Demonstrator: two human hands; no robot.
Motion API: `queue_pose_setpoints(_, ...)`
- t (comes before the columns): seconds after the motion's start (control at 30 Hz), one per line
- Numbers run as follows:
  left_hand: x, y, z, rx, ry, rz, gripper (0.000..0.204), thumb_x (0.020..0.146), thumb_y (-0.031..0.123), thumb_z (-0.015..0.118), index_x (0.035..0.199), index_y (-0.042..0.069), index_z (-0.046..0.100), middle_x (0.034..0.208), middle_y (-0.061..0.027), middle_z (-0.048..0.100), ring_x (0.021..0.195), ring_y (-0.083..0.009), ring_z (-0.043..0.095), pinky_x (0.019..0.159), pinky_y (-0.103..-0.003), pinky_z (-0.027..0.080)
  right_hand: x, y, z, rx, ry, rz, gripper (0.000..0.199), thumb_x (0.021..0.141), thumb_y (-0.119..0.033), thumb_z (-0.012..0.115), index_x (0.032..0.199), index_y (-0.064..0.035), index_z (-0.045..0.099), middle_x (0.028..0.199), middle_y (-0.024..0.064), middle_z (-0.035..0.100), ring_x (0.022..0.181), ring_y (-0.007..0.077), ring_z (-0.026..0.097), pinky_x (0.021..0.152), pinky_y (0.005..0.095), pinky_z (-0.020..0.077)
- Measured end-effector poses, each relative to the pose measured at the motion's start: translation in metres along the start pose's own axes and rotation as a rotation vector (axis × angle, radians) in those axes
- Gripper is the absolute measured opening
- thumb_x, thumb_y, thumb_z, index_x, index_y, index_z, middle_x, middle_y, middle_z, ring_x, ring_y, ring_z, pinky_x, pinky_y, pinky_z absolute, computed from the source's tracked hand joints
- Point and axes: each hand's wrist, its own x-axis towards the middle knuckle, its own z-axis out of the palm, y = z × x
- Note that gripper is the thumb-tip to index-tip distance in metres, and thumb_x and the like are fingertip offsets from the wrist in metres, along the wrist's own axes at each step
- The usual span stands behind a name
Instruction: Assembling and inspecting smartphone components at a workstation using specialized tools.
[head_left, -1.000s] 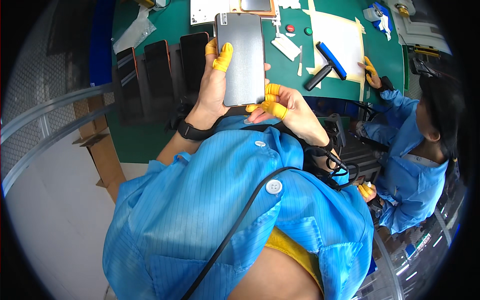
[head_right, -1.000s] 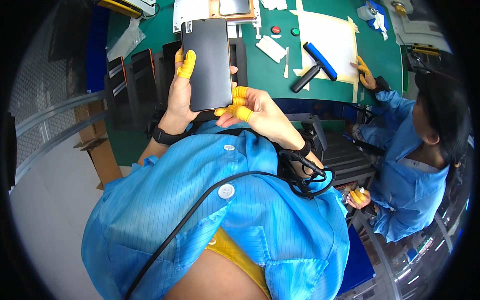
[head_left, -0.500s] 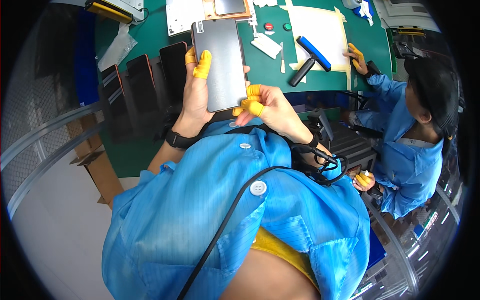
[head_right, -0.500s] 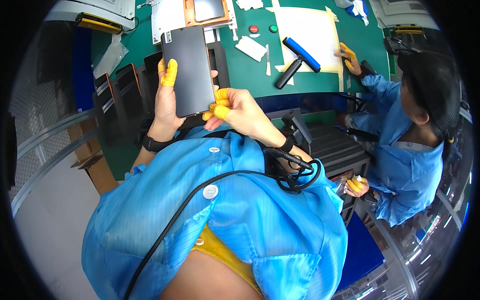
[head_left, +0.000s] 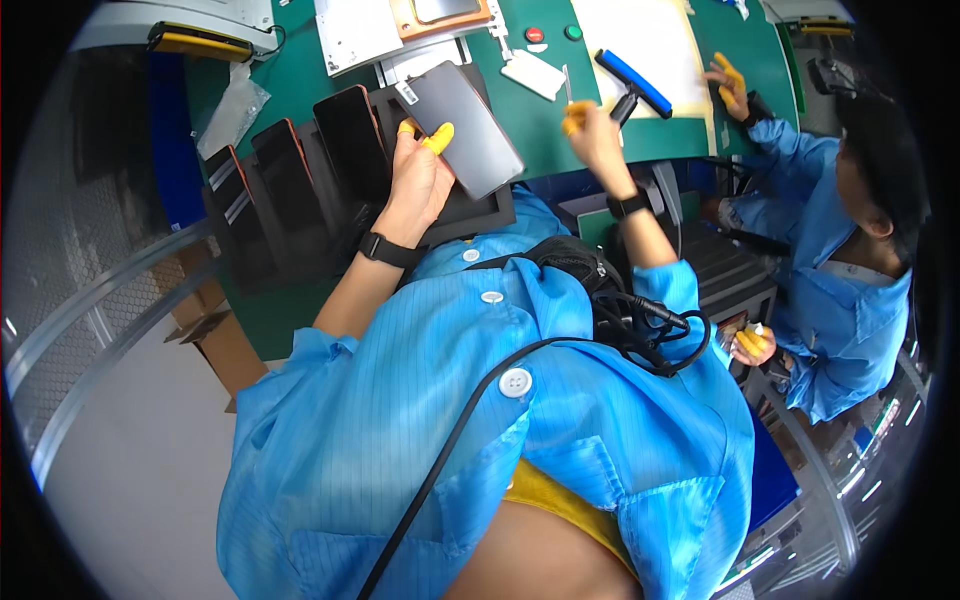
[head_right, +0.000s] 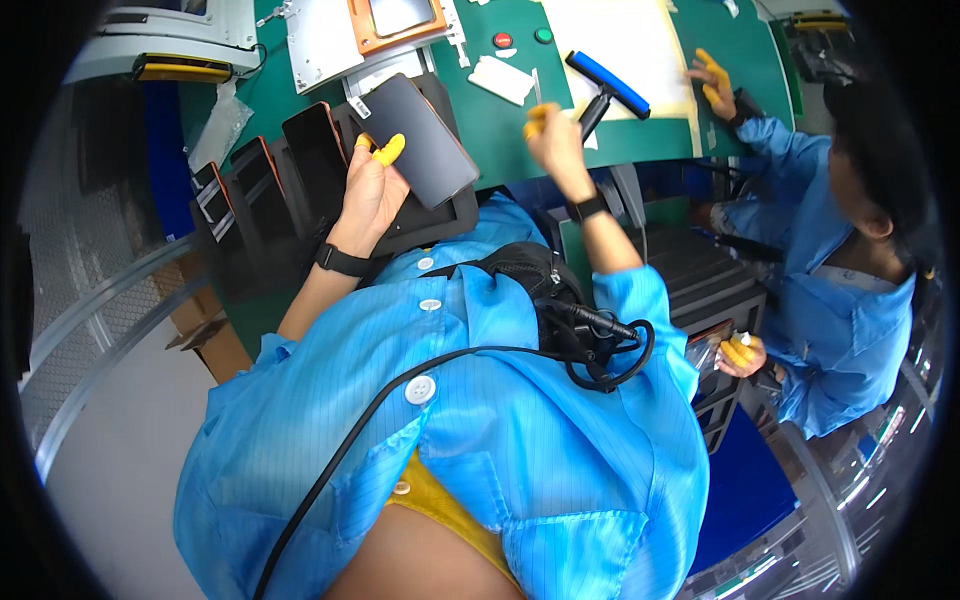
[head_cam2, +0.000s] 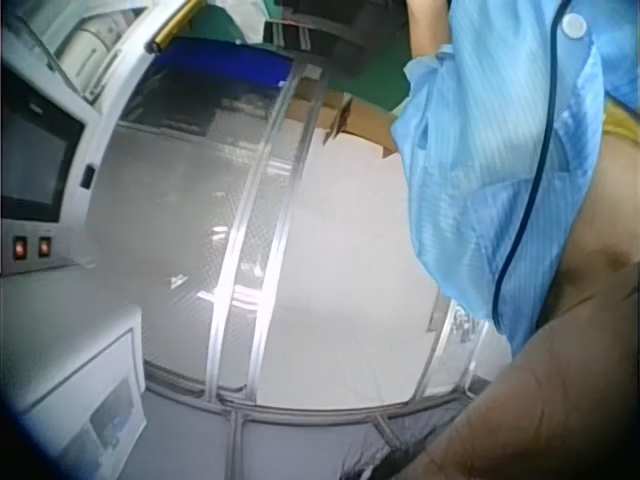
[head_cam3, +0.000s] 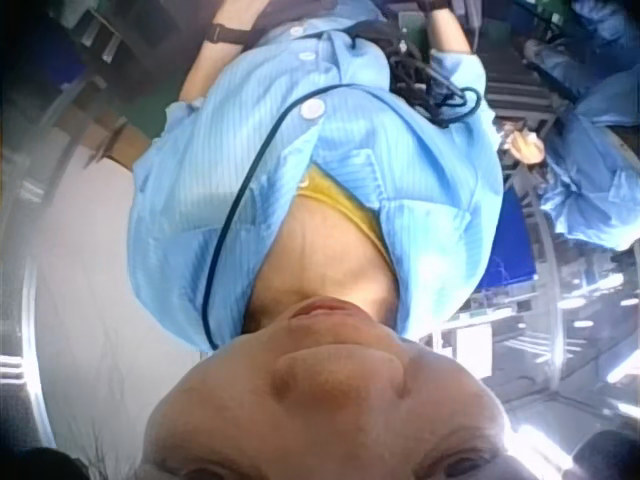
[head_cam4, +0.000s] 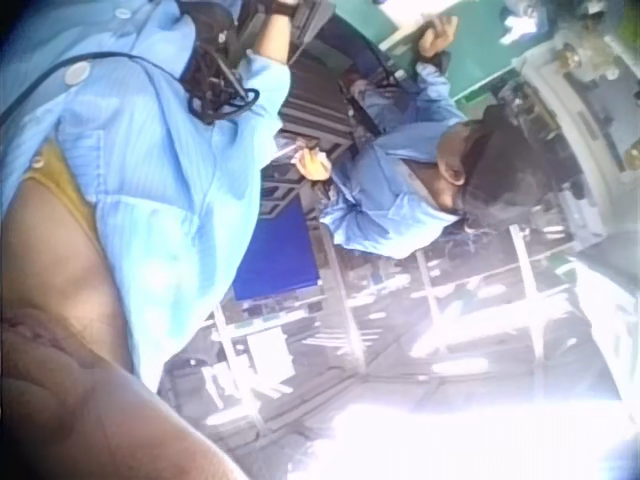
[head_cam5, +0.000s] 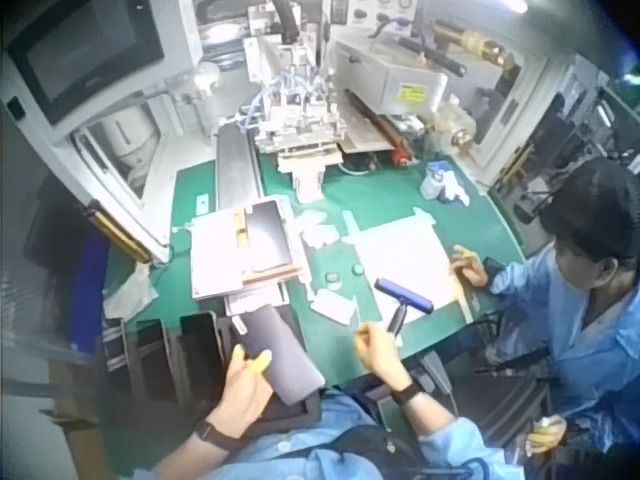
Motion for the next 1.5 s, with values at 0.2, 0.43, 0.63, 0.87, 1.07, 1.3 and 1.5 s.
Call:
queue_pose_setpoints(0.2, 0.004, -0.006, 0.003, 0.002, 0.016, -0.014, 0.042, 0.082, -0.008, 0.045, 0.116, 0.007, 0.026, 0.115, -0.0121, 0.042, 0.104, -0.0224, 0.047, 0.088, -0.042, 0.043, 0.031, 0.024, 0.037, -0.322, 0.421, -0.025, 0.02, 0.071, -0.003, 0.056, 0.087, 0.0058, 0.048, 0.083, 0.0248, 0.053, 0.077, 0.039, 0.055, 0.066, 0.0431, 0.0463)
queue_pose_setpoints(0.43, 0.009, 0.001, 0.003, 0.328, 0.125, -0.031, 0.039, 0.081, -0.008, 0.046, 0.113, 0.005, 0.027, 0.111, -0.015, 0.045, 0.1, -0.0249, 0.052, 0.083, -0.048, 0.046, 0.018, 0.022, 0.05, -0.295, 0.343, 0.067, 0.019, 0.067, 0.003, 0.052, 0.085, 0.0054, 0.047, 0.08, 0.0272, 0.052, 0.074, 0.04, 0.056, 0.068, 0.0432, 0.0468)
queue_pose_setpoints(0.63, 0.01, -0.005, -0.002, 0.279, 0.189, -0.039, 0.037, 0.079, -0.009, 0.051, 0.106, 0.005, 0.031, 0.104, -0.0143, 0.048, 0.091, -0.0226, 0.055, 0.075, -0.042, 0.05, -0.013, 0.024, 0.051, -0.11, 0.352, 0.11, 0.033, 0.066, 0.002, 0.046, 0.099, 0.0059, 0.047, 0.091, 0.0282, 0.049, 0.083, 0.0422, 0.051, 0.076, 0.041, 0.0432)
queue_pose_setpoints(0.87, 0.013, -0.004, -0.007, 0.267, 0.137, -0.066, 0.036, 0.079, -0.01, 0.05, 0.106, 0.005, 0.031, 0.104, -0.0143, 0.047, 0.092, -0.0227, 0.055, 0.077, -0.043, 0.051, -0.047, 0.031, 0.045, 0.325, 0.284, 0.352, 0.035, 0.072, 0.0, 0.042, 0.106, -0.0004, 0.05, 0.091, 0.0154, 0.057, 0.084, 0.0277, 0.056, 0.075, 0.0338, 0.0437)
queue_pose_setpoints(1.07, 0.012, -0.012, -0.004, 0.186, 0.166, 0.023, 0.034, 0.08, -0.008, 0.05, 0.104, 0.006, 0.031, 0.104, -0.013, 0.046, 0.092, -0.0218, 0.055, 0.078, -0.041, 0.051, -0.068, 0.003, 0.033, 0.589, 0.301, 0.344, 0.02, 0.085, -0.013, 0.049, 0.098, -0.0018, 0.058, 0.079, 0.0044, 0.06, 0.071, 0.0084, 0.053, 0.067, 0.0229, 0.0425)
queue_pose_setpoints(1.3, 0.007, 0.002, -0.007, 0.491, 0.191, -0.109, 0.022, 0.079, 0.0, 0.057, 0.091, -0.004, 0.04, 0.083, -0.0125, 0.054, 0.066, -0.0168, 0.059, 0.064, -0.031, 0.054, -0.09, -0.036, 0.023, 0.732, 0.312, 0.283, 0.018, 0.079, -0.007, 0.059, 0.096, -0.0017, 0.059, 0.08, 0.0033, 0.06, 0.066, 0.006, 0.053, 0.06, 0.0202, 0.0434)
queue_pose_setpoints(1.5, -0.022, 0.02, 0.017, 1.035, -0.227, -0.253, 0.018, 0.075, 0.002, 0.063, 0.091, -0.002, 0.056, 0.078, -0.0058, 0.06, 0.068, -0.0086, 0.057, 0.062, -0.02, 0.048, -0.11, -0.078, 0.007, 0.326, 0.082, -0.068, 0.017, 0.073, -0.006, 0.062, 0.089, -0.0015, 0.061, 0.079, 0.0121, 0.055, 0.071, 0.0271, 0.055, 0.063, 0.0305, 0.0449)
